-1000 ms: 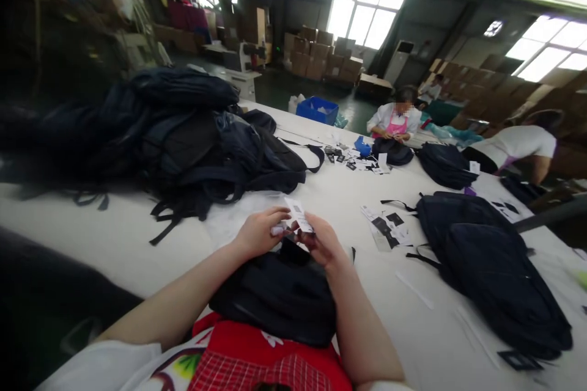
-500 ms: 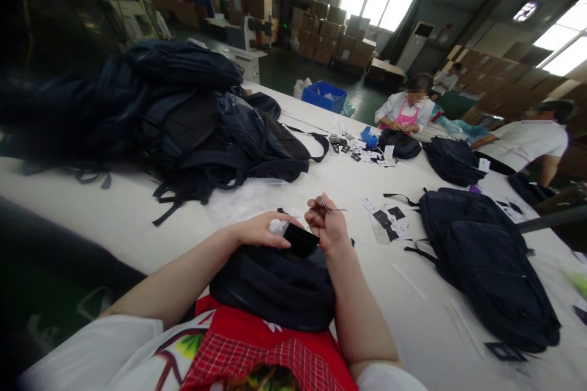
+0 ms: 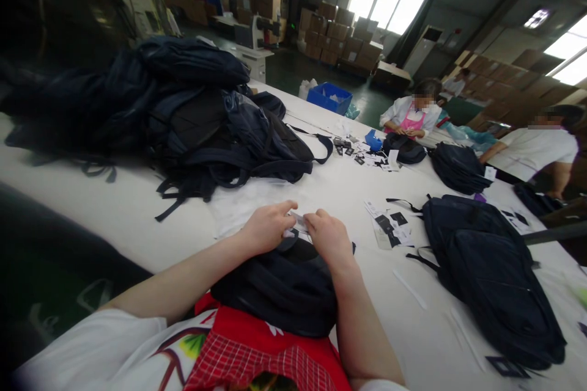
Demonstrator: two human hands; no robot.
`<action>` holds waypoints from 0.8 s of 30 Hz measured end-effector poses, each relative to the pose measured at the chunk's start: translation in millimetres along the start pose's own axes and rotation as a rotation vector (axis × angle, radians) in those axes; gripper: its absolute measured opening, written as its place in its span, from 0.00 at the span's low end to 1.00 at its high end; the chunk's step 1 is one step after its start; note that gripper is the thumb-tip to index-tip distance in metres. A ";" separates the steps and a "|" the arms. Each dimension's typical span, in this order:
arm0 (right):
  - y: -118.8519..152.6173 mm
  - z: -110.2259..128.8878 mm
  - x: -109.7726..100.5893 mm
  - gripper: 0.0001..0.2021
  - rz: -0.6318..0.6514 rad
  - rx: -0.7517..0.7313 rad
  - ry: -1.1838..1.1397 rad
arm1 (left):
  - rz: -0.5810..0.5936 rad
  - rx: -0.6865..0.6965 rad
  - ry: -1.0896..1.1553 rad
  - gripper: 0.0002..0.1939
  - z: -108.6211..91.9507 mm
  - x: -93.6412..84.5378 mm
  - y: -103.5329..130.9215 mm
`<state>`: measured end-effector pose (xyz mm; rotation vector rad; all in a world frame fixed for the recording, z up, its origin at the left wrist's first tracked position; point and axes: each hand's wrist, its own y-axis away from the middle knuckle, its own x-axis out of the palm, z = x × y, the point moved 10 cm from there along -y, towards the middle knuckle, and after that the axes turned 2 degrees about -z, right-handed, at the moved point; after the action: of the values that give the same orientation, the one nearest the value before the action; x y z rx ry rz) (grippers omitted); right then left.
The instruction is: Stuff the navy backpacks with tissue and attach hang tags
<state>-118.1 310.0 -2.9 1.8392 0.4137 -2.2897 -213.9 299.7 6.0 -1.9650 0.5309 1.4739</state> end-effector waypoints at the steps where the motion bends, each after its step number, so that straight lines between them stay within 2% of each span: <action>1: -0.5 5.7 5.7 0.12 0.038 -0.026 -0.015 | -0.006 0.014 0.015 0.11 -1.5 0.9 -0.5; 3: -2.1 12.2 10.6 0.12 0.051 -0.047 -0.104 | 0.024 0.027 0.056 0.11 -2.2 6.8 -0.9; 5: -3.1 10.5 8.1 0.10 0.013 -0.022 -0.257 | 0.058 -0.002 0.089 0.09 2.1 12.5 -0.7; 8: -0.3 -3.3 -1.2 0.10 -0.075 0.070 -0.518 | 0.036 -0.101 0.103 0.04 15.5 12.9 0.3; 10: 2.8 -10.9 -6.7 0.10 -0.125 0.102 -0.590 | 0.019 -0.183 0.113 0.04 25.5 12.2 1.7; 14: 2.6 -9.9 -4.6 0.08 -0.130 0.047 -0.502 | 0.024 -0.308 0.152 0.06 37.4 12.8 4.4; 16: 0.2 -5.8 2.3 0.09 -0.101 0.013 -0.482 | 0.032 -0.350 0.170 0.14 39.6 13.6 5.5; 19: -2.2 1.2 7.7 0.10 -0.081 -0.037 -0.473 | 0.034 -0.320 0.227 0.24 35.5 15.7 4.0; 21: -1.9 2.8 5.7 0.09 -0.090 -0.052 -0.461 | 0.039 -0.272 0.298 0.21 32.0 18.7 2.4; 24: 1.1 -5.6 -3.7 0.11 -0.130 -0.006 -0.425 | 0.043 -0.284 0.332 0.12 36.5 22.6 2.6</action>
<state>-111.8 310.7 -0.5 1.2990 0.4797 -2.6688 -234.6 323.9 -23.0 -2.4596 0.5295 1.3108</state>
